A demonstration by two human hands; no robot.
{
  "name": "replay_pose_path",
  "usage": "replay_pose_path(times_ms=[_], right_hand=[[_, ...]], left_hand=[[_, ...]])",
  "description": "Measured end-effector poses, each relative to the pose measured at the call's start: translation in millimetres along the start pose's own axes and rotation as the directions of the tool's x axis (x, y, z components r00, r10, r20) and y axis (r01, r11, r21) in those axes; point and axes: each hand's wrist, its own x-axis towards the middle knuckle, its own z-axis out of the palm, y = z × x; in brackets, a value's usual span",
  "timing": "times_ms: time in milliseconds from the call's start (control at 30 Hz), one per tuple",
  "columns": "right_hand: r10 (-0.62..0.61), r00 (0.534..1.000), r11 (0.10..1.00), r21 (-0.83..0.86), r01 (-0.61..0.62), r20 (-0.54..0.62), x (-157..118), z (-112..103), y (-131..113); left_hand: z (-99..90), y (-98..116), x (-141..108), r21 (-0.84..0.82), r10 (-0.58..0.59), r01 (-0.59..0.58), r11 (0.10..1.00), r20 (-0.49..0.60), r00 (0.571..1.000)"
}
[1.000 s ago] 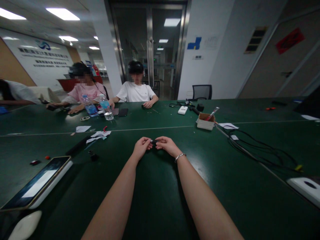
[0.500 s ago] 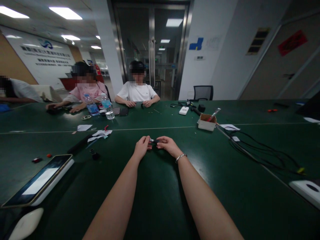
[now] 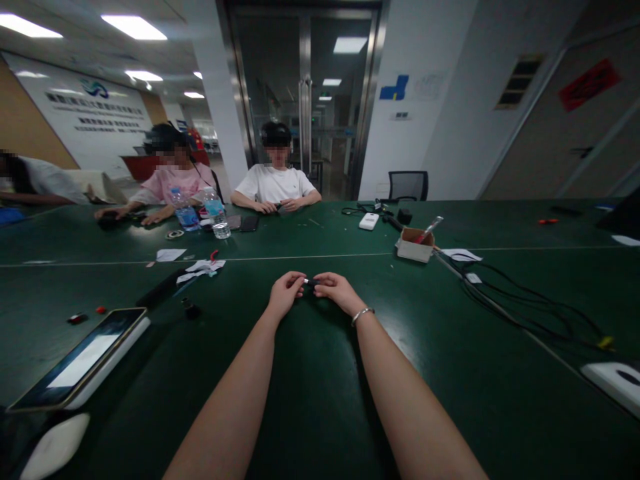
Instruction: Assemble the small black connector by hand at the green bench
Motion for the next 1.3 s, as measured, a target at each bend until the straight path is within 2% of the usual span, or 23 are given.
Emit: replay_pose_path(times_ms=[167, 400, 600, 700, 800, 900, 1067, 1300], right_hand=[[0.000, 1.000, 1.000, -0.004, 0.000, 0.009, 0.1, -0.1, -0.4], [-0.012, 1.000, 1.000, 0.005, 0.012, 0.005, 0.9, -2.0, 2.4], [-0.014, 1.000, 1.000, -0.010, 0.014, 0.002, -0.2, -0.3, 0.5], [-0.012, 1.000, 1.000, -0.019, 0.012, 0.002, -0.8, 0.9, -1.1], [-0.013, 1.000, 1.000, -0.027, 0.013, 0.005, -1.2, 1.2, -2.0], [-0.016, 1.000, 0.999, -0.052, 0.017, 0.018, -1.2, 0.8, -2.3], [-0.027, 0.999, 0.995, -0.093, 0.030, 0.034, -1.1, 0.6, -2.6], [-0.021, 0.999, 0.988, -0.150, 0.027, 0.040, -3.8, 1.1, -7.7]], left_hand=[[0.2, -0.8, 0.7, 0.007, -0.033, 0.033, 0.999, -0.023, 0.999], [-1.1, 5.1, -2.2, 0.003, -0.026, 0.026, 1.000, 0.024, 0.999], [0.4, -5.2, 2.3, 0.036, -0.047, 0.049, 0.998, -0.037, 0.998], [1.7, -7.2, 3.2, 0.019, -0.017, 0.018, 1.000, -0.054, 0.998], [1.5, -6.8, 3.3, 0.016, 0.024, -0.023, 1.000, -0.024, 0.999], [0.3, -6.8, 3.6, 0.047, 0.006, -0.006, 0.999, -0.003, 1.000], [-0.7, -8.2, 5.2, 0.108, -0.049, 0.053, 0.993, -0.040, 0.998], [0.3, -2.0, 2.4, 0.249, -0.057, 0.078, 0.965, -0.089, 0.994]])
